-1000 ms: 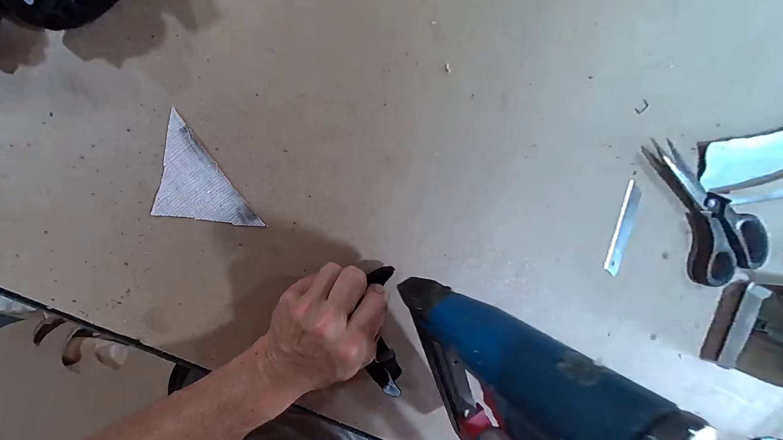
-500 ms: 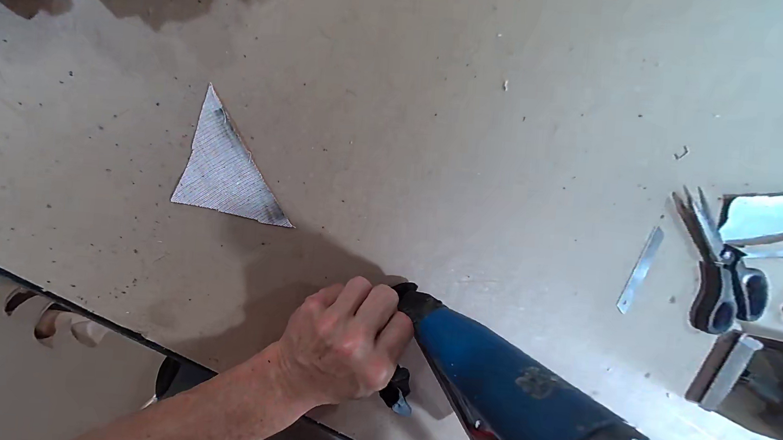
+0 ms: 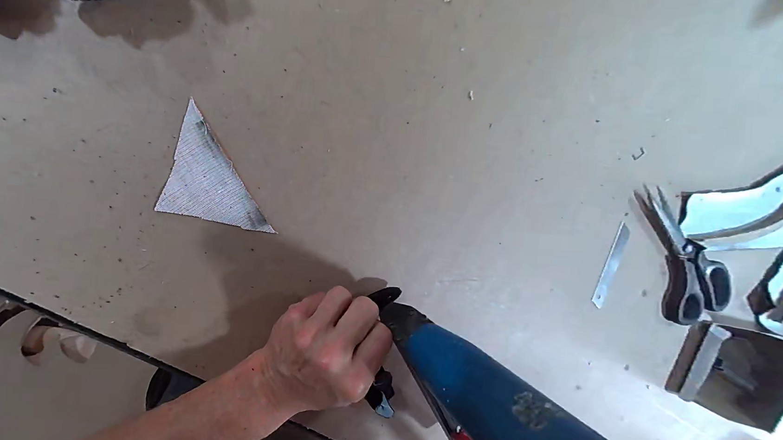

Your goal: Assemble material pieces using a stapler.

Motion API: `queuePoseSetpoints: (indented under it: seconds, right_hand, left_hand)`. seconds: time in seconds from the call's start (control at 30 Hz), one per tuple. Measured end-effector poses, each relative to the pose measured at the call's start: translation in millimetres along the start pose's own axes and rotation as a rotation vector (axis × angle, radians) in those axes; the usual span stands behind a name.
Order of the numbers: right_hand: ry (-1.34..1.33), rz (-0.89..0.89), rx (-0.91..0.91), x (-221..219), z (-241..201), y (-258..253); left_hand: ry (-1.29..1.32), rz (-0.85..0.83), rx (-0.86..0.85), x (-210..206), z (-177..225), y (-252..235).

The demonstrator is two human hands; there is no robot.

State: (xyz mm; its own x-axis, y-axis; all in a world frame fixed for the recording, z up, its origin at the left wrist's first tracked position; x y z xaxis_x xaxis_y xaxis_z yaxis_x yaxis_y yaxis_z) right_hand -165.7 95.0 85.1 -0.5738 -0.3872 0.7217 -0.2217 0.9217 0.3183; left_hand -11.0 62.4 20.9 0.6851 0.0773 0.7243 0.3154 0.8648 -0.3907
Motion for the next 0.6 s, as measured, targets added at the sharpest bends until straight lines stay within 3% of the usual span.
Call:
queuePoseSetpoints:
  seconds: [0.17, 0.3, 0.4, 0.5, 0.6]
  right_hand:
    - [0.007, -0.084, 0.072, -5, 10, 0]
    - [0.051, -0.196, 0.018, -11, 12, -4]
    - [0.146, -0.098, 0.002, 7, 11, 13]
    - [0.249, 0.083, -0.215, 28, 34, 59]
    - [0.276, 0.155, -0.414, 18, 56, 100]
  left_hand:
    - [0.004, 0.012, 0.011, 0, -1, 2]
    - [-0.003, -0.008, 0.015, 0, -2, 0]
    - [0.002, -0.008, 0.012, 0, 0, -1]
    - [0.035, -0.016, 0.038, 1, -4, -4]
    - [0.131, -0.089, 0.106, 3, -10, -9]
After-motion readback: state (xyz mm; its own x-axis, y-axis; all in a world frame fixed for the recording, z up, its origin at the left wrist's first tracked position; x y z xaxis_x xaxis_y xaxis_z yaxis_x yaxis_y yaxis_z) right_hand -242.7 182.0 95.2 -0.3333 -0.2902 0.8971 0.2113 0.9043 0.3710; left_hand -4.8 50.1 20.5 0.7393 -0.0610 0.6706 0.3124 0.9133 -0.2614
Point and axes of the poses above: each hand's wrist, its own y-axis away from the middle knuckle, its own x-axis out of the back of the hand, z = x × y, the point moved 10 cm from there along -y, towards the middle knuckle, and after that the axes turned 9 degrees about x, right-handed, at the moved point
